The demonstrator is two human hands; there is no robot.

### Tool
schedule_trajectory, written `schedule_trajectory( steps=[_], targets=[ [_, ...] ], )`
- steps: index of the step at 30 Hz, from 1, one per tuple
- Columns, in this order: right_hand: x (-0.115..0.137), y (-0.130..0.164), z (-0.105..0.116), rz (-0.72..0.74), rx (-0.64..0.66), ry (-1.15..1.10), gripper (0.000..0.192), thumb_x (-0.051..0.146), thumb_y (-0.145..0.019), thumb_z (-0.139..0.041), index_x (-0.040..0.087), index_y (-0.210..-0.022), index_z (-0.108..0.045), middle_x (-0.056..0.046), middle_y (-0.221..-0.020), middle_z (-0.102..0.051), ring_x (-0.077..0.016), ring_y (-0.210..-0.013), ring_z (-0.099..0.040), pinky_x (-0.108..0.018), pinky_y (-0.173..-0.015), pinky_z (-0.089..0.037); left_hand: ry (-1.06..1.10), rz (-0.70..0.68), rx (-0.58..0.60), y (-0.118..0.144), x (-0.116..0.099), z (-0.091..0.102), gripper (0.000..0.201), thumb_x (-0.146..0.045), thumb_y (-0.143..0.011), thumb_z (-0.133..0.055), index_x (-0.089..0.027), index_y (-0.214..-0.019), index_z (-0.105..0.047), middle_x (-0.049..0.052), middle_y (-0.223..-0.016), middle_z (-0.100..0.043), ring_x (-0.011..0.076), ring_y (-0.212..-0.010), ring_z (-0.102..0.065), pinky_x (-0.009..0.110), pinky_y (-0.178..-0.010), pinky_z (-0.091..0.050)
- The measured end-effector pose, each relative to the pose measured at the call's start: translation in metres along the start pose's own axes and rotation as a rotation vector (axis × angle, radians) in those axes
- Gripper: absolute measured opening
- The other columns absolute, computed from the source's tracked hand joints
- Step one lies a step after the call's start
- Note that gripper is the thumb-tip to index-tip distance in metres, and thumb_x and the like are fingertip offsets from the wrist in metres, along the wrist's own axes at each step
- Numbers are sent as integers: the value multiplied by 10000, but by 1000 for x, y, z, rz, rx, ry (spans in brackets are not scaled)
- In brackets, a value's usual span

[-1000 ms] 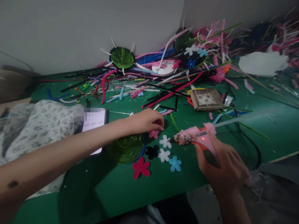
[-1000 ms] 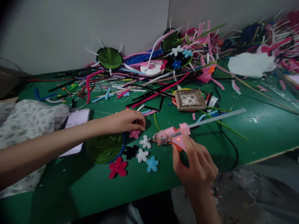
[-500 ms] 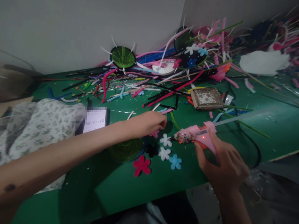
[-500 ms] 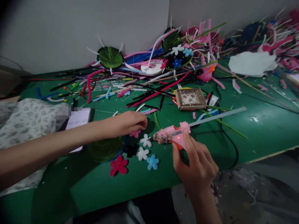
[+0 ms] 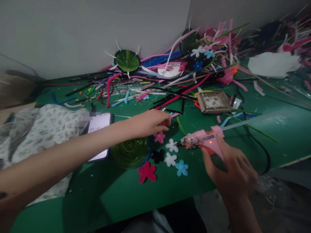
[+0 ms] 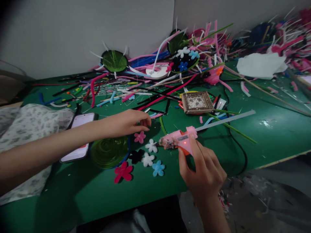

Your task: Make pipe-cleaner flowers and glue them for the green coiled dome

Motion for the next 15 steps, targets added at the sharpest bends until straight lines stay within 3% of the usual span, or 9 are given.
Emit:
schedule_trajectory(
  steps=[4, 8, 15],
  targets=[
    [1, -1, 1, 6, -7, -1, 625, 216, -702, -792, 171, -1284, -569, -63, -925, -737, -185, -737, -688, -271, -715, -552, -48, -18, -66, -11, -1, -6, 154, -277, -857, -641, -159, -954, -618, 58, -940, -661, 177, -829, -616, 251, -664, -420],
    [1, -1, 0, 1, 4, 7, 590, 213, -701, -796, 156, -1249, -583, -67, -935, -737, -181, -753, -690, -261, -739, -550, 72, 30, -162, -21, 14, -3, 234, -280, -795, -710, -162, -969, -607, 31, -862, -663, 165, -767, -624, 244, -642, -440],
    [1, -3, 0, -3, 22, 5, 537, 214, -698, -801, 134, -1192, -605, -67, -907, -736, -177, -736, -693, -261, -733, -557, 206, 49, -177, -30, 26, 5, 192, -292, -785, -711, -171, -929, -670, 12, -782, -687, 145, -720, -635, 242, -658, -456]
  ],
)
Point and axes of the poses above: each hand's wrist, its own y-axis away from the middle knuckle, its own z-axis out of the back of the hand, x = y × z, the point moved 9 cm from there along -y, towards the middle knuckle
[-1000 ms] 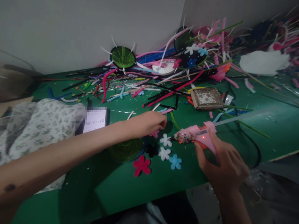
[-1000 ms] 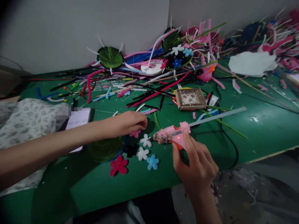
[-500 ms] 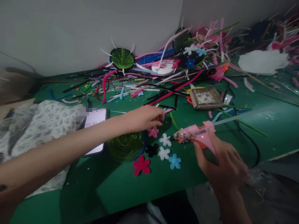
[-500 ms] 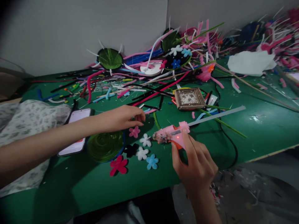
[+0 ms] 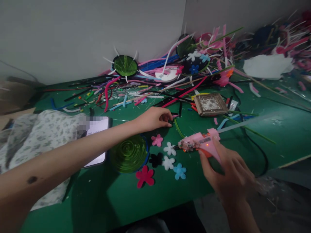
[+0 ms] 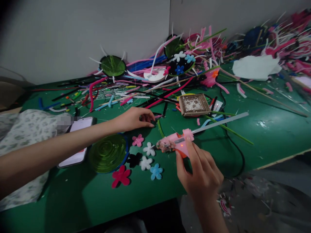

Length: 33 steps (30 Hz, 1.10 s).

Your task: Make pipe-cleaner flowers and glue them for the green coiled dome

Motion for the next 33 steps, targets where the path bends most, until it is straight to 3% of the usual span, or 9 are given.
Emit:
schedule_trajectory(
  steps=[13, 21, 27, 33],
  targets=[
    [-2, 0, -1, -26, 2, -46, 502, 169, -670, -821, 106, -1130, -633, -78, -895, -741, -175, -722, -685, -267, -719, -546, -96, 22, 1, -15, 0, -2, 185, -339, -790, -704, -192, -901, -719, 14, -815, -688, 144, -720, -597, 228, -595, -392],
    [-3, 0, -2, -32, 23, -47, 504, 163, -673, -819, 100, -1136, -629, -86, -904, -740, -181, -733, -685, -272, -729, -544, -289, -24, 42, -13, -10, -8, 137, -263, -884, -580, -189, -938, -682, 35, -982, -642, 166, -871, -600, 246, -671, -406],
    [-3, -1, -2, -42, 32, -56, 489, 155, -666, -822, 97, -1116, -639, -82, -890, -739, -179, -731, -684, -266, -729, -539, -317, -140, -77, 25, -53, 10, 106, -245, -926, -535, -192, -954, -622, 31, -994, -594, 154, -852, -587, 246, -674, -422],
    [-3, -1, -1, -33, 27, -42, 505, 159, -668, -822, 94, -1131, -632, -84, -876, -740, -183, -729, -688, -264, -729, -539, -118, 50, 49, 82, -50, -31, 85, -196, -943, -505, -188, -930, -589, 23, -958, -567, 145, -819, -590, 259, -708, -474]
  ],
)
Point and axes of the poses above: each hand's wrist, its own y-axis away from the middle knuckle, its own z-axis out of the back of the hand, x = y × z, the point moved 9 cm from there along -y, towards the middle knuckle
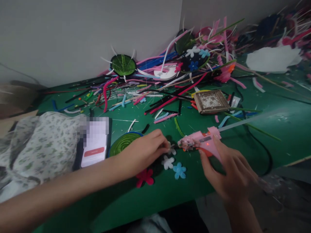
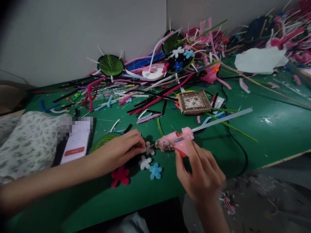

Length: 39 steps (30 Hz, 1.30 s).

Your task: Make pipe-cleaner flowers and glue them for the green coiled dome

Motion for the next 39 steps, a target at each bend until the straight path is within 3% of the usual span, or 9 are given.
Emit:
schedule_trajectory(
  steps=[5, 12, 24, 39],
  targets=[
    [0, 0, 1, 4, 5, 17, 508, 169, -668, -825, 97, -1131, -628, -84, -876, -742, -185, -726, -691, -262, -723, -541, 143, 109, -192, 22, 0, -16, 79, -143, -933, -510, -186, -898, -566, 10, -914, -561, 138, -817, -585, 256, -720, -486],
    [0, 2, 0, 15, 18, 1, 539, 175, -672, -826, 93, -1160, -614, -88, -888, -742, -187, -729, -690, -271, -718, -544, 140, 108, -404, 18, 7, -18, 75, -137, -926, -539, -187, -925, -594, 15, -952, -588, 134, -871, -593, 244, -747, -487],
    [-2, 0, -2, -17, 53, -11, 476, 163, -683, -813, 98, -1118, -630, -75, -871, -740, -173, -713, -679, -258, -691, -527, 74, -27, -531, 19, 0, -15, 78, -118, -869, -634, -181, -901, -668, 10, -864, -663, 125, -829, -626, 228, -759, -505],
    [-4, 3, -4, -20, 73, -26, 542, 171, -700, -791, 145, -1207, -601, -49, -889, -732, -170, -737, -676, -255, -711, -530, 116, 61, -549, 23, 4, -10, 24, -166, -850, -671, -189, -851, -665, 6, -840, -674, 122, -792, -623, 229, -721, -523]
  ],
)
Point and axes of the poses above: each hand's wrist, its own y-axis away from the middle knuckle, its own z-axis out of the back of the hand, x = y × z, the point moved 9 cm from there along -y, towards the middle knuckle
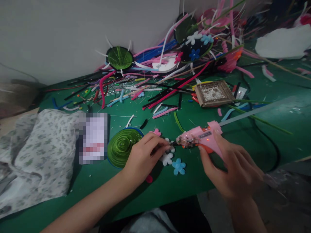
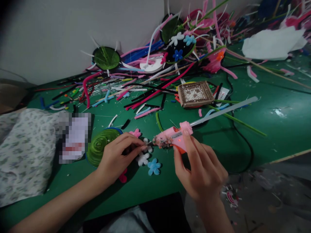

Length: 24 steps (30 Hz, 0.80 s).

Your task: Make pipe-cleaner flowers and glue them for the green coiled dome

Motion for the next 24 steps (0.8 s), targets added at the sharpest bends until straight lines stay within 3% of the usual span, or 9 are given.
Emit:
schedule_trajectory(
  steps=[10, 17, 24],
  targets=[
    [0, -1, 0, 1, -8, 6, 516, 183, -708, -787, 155, -1191, -610, -43, -868, -734, -165, -720, -675, -247, -703, -524, -40, -30, 18, 2, -5, 4, 82, -137, -911, -575, -188, -937, -634, 16, -875, -677, 125, -824, -632, 238, -746, -524],
    [0, -1, -1, -7, 9, -7, 539, 164, -700, -785, 162, -1207, -602, -47, -899, -735, -172, -725, -675, -259, -696, -521, -418, -409, 69, 32, -47, 1, 196, -169, -901, -576, -138, -1085, -636, 77, -1011, -732, 205, -911, -670, 340, -820, -550],
    [1, -2, 0, -4, 1, 2, 588, 171, -712, -777, 192, -1265, -578, -33, -879, -728, -165, -716, -669, -250, -688, -516, -577, -372, 135, 38, -39, -10, 403, -282, -934, -520, -107, -1294, -558, 116, -1278, -645, 269, -1127, -617, 429, -968, -497]
  ],
)
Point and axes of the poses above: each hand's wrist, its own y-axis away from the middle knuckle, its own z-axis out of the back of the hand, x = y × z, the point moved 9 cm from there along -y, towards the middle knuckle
